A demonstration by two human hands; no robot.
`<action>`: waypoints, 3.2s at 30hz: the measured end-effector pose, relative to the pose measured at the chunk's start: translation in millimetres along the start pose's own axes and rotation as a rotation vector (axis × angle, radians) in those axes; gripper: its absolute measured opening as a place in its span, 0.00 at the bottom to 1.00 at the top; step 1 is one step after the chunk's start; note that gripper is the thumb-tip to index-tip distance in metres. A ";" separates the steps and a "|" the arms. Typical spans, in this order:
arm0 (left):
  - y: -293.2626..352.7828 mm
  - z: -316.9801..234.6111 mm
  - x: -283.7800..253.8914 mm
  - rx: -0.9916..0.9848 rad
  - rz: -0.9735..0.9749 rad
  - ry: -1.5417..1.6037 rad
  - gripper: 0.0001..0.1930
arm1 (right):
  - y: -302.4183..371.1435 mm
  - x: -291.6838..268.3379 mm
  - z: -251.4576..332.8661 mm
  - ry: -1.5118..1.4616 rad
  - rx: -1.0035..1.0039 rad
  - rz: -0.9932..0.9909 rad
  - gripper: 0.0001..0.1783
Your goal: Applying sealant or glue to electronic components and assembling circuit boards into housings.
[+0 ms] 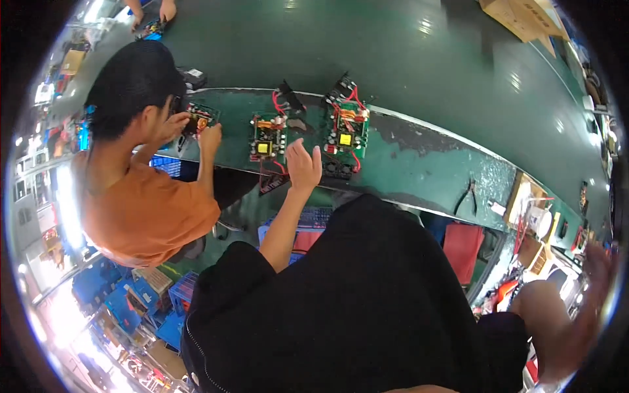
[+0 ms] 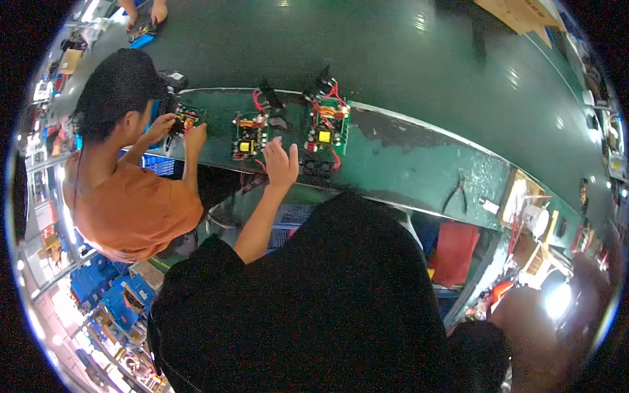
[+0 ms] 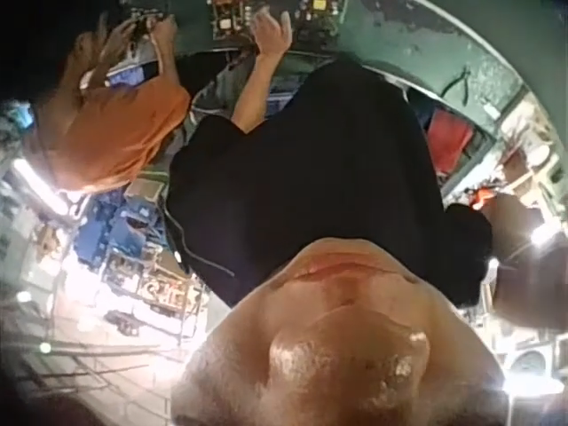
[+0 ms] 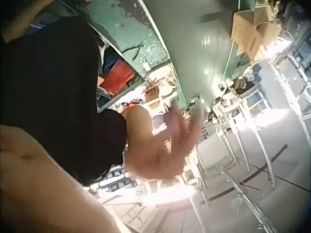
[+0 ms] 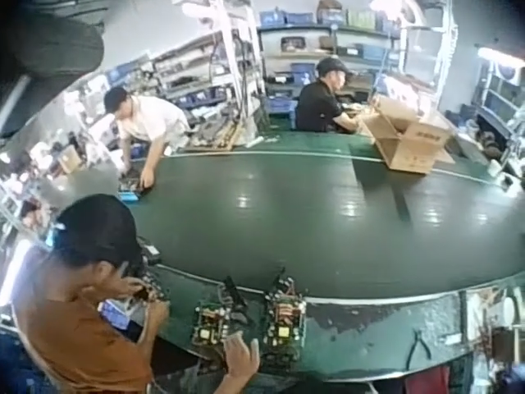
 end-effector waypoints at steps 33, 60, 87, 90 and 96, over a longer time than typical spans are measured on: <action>78.5 -47.6 79.6 -0.293 0.697 0.460 0.16 | 165.2 428.9 -176.3 -0.028 0.154 0.995 0.23; 162.1 61.5 -56.4 -1.271 0.356 0.424 0.15 | -28.0 742.4 196.2 -1.026 1.157 0.710 0.09; -70.5 -222.1 189.8 -1.891 0.651 2.008 0.55 | -129.7 338.1 -34.5 0.169 -0.279 0.680 0.21; -78.3 -245.6 208.8 -1.499 0.435 1.897 0.39 | -110.9 301.9 -111.3 0.129 -0.147 0.573 0.22; -90.4 -249.7 227.6 -1.123 0.783 1.284 0.22 | -43.5 262.3 -219.2 -0.023 0.045 0.415 0.24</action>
Point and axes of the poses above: each hand's wrist, its own y-axis away from the middle knuckle, its own x-axis out of the palm, z = x × y, the point moved 3 cm from there along -y, towards the middle knuckle, and after that the axes turned 14 degrees about -z, right-handed, at the moved point
